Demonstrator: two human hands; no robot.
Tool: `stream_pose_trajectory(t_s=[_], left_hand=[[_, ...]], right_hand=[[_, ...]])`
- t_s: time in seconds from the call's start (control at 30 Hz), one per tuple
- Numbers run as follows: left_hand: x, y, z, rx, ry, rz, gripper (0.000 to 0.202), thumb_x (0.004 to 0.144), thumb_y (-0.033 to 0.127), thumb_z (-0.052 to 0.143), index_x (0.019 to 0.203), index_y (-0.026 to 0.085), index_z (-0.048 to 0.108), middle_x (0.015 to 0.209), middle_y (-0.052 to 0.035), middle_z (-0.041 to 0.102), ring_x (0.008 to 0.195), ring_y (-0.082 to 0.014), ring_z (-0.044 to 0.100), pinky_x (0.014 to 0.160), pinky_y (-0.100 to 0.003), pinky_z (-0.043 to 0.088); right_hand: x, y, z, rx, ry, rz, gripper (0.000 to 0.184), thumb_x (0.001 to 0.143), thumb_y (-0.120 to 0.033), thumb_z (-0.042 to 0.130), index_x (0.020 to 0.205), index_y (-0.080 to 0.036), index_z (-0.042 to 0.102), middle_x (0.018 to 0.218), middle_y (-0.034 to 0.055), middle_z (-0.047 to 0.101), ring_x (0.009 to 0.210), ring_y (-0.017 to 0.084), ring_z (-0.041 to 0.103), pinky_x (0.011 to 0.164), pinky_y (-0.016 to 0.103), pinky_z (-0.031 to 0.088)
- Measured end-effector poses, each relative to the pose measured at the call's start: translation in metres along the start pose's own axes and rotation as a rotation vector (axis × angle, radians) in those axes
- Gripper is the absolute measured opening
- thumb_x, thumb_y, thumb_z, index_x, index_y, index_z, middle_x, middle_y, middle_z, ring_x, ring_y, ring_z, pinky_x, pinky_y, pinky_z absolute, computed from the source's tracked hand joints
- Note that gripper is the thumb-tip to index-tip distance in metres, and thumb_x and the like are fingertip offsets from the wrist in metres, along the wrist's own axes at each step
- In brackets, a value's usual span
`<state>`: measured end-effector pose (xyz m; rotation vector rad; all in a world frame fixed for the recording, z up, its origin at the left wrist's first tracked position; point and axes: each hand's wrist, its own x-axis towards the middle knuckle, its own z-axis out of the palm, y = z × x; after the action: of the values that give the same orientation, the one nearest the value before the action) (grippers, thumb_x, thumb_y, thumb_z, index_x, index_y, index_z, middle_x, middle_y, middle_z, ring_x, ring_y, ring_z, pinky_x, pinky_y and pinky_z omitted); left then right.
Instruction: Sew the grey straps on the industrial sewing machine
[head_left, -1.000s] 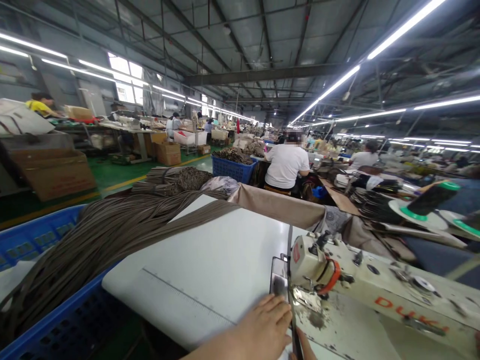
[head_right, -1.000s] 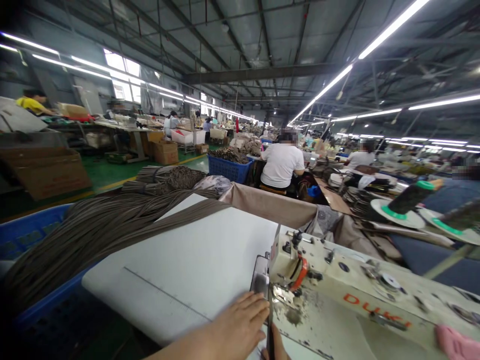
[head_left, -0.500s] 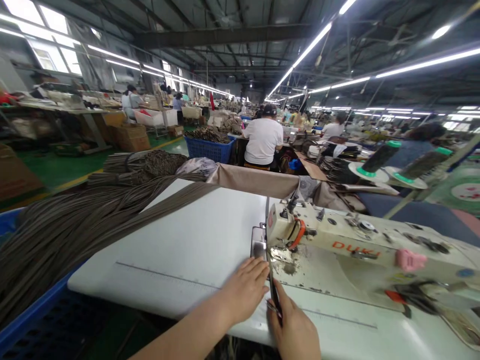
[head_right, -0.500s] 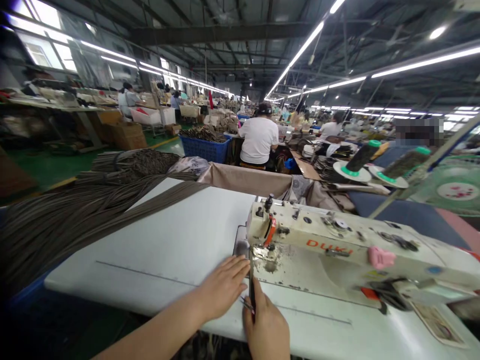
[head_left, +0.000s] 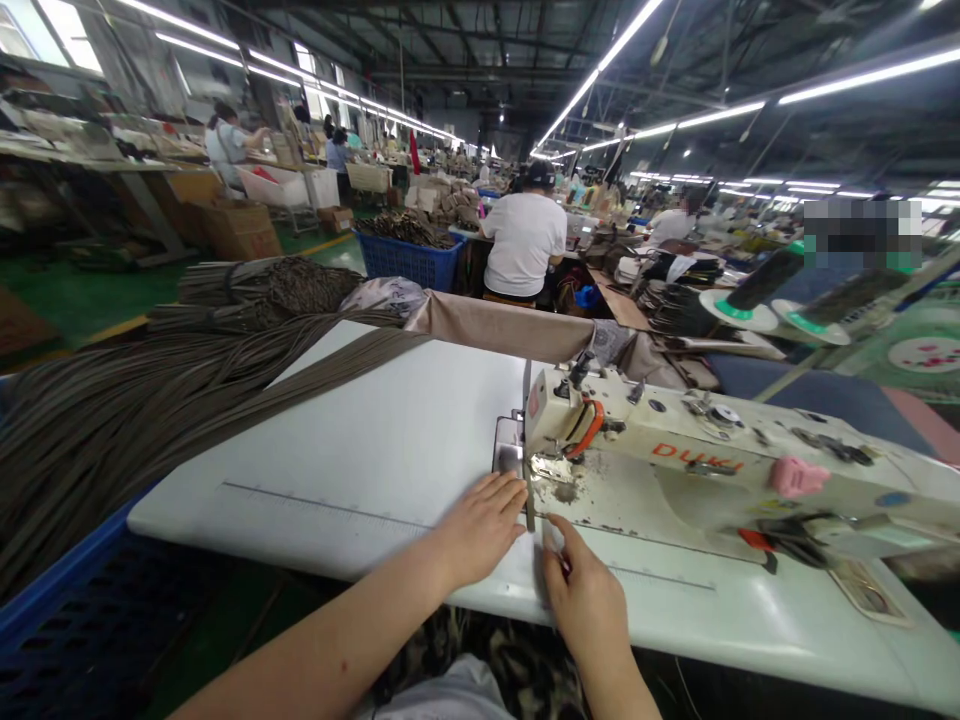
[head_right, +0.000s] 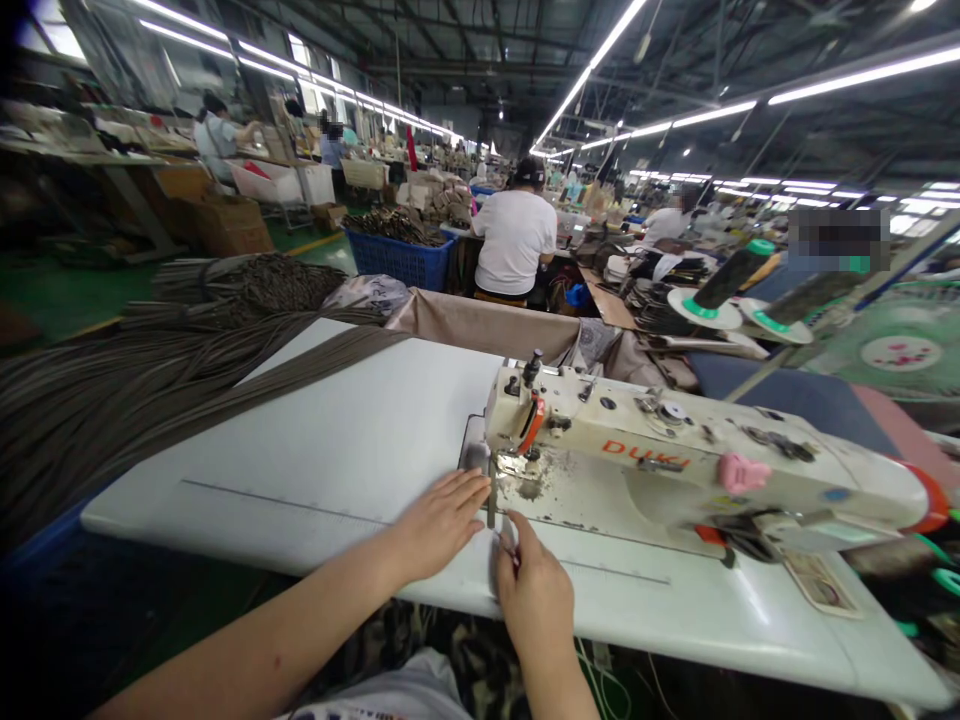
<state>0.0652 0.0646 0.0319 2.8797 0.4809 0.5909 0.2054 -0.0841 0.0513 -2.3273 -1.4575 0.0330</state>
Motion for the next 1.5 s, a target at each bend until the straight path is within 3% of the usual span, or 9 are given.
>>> stream_pose_trajectory(t_s=[0.13, 0.33, 0.6, 0.93, 1.17, 1.27, 1.4, 1.5], left_hand=[[0.0, -0.001, 0.003, 0.012, -0.021, 0.003, 0.049, 0.108, 0.038, 0.041, 0.151, 0.014, 0.046, 0.157, -0.0117, 0.047, 0.151, -0.0242, 0.037, 0.126, -0.044, 0.029], [0.0, -0.003, 0.008, 0.034, -0.023, 0.0, 0.05, 0.109, 0.04, 0.04, 0.151, 0.013, 0.046, 0.158, -0.0118, 0.046, 0.153, -0.0262, 0.034, 0.128, -0.045, 0.025], [0.014, -0.01, 0.006, 0.041, -0.049, -0.021, 0.051, 0.107, 0.041, 0.046, 0.148, 0.011, 0.048, 0.159, -0.0125, 0.045, 0.153, -0.0276, 0.032, 0.128, -0.043, 0.023], [0.025, -0.014, 0.003, 0.015, -0.057, -0.092, 0.046, 0.104, 0.037, 0.053, 0.146, 0.019, 0.049, 0.153, -0.0107, 0.051, 0.152, -0.0296, 0.033, 0.126, -0.054, 0.024], [0.031, -0.015, -0.006, -0.056, -0.116, -0.14, 0.047, 0.103, 0.039, 0.056, 0.146, 0.021, 0.05, 0.154, -0.0101, 0.051, 0.152, -0.0296, 0.033, 0.125, -0.056, 0.028], [0.036, -0.025, -0.004, -0.132, -0.104, -0.134, 0.041, 0.101, 0.034, 0.059, 0.14, 0.023, 0.057, 0.15, -0.0078, 0.055, 0.149, -0.0301, 0.037, 0.124, -0.055, 0.03], [0.054, -0.049, 0.007, -0.279, -0.039, -0.128, 0.025, 0.098, 0.021, 0.059, 0.121, 0.02, 0.069, 0.137, -0.0085, 0.064, 0.135, -0.0251, 0.054, 0.121, -0.043, 0.039], [0.075, -0.067, 0.016, -0.357, -0.022, -0.155, 0.03, 0.095, 0.014, 0.057, 0.122, 0.016, 0.069, 0.139, -0.0107, 0.061, 0.13, -0.023, 0.057, 0.119, -0.037, 0.042]], right_hand=[[0.003, 0.015, 0.001, -0.06, 0.102, 0.04, 0.039, 0.097, -0.029, 0.044, 0.123, -0.019, 0.07, 0.094, 0.0074, 0.079, 0.078, 0.021, 0.073, 0.066, 0.029, 0.049], [-0.002, 0.02, 0.01, -0.059, 0.161, -0.047, 0.035, 0.091, -0.02, 0.047, 0.117, -0.02, 0.07, 0.105, 0.0066, 0.078, 0.084, 0.019, 0.071, 0.075, 0.027, 0.048], [-0.004, 0.019, 0.01, -0.051, 0.203, -0.088, 0.03, 0.09, -0.018, 0.049, 0.111, -0.019, 0.07, 0.1, 0.0063, 0.077, 0.08, 0.019, 0.068, 0.073, 0.027, 0.046], [-0.005, 0.018, 0.011, -0.055, 0.225, -0.101, 0.029, 0.089, -0.016, 0.05, 0.11, -0.021, 0.069, 0.094, 0.0033, 0.075, 0.079, 0.018, 0.066, 0.074, 0.028, 0.044], [-0.004, 0.018, 0.013, -0.05, 0.289, -0.151, 0.026, 0.087, -0.016, 0.051, 0.106, -0.022, 0.067, 0.088, 0.0017, 0.074, 0.074, 0.019, 0.065, 0.07, 0.029, 0.042], [-0.004, 0.018, 0.012, -0.052, 0.289, -0.156, 0.025, 0.087, -0.015, 0.051, 0.106, -0.022, 0.066, 0.086, 0.0014, 0.074, 0.073, 0.019, 0.064, 0.07, 0.03, 0.041], [-0.005, 0.018, 0.012, -0.051, 0.288, -0.156, 0.023, 0.088, -0.015, 0.051, 0.105, -0.023, 0.065, 0.086, 0.0014, 0.073, 0.073, 0.02, 0.063, 0.07, 0.03, 0.041], [-0.005, 0.018, 0.012, -0.053, 0.295, -0.164, 0.023, 0.087, -0.014, 0.051, 0.104, -0.023, 0.064, 0.086, 0.0014, 0.073, 0.073, 0.02, 0.063, 0.071, 0.031, 0.04]])
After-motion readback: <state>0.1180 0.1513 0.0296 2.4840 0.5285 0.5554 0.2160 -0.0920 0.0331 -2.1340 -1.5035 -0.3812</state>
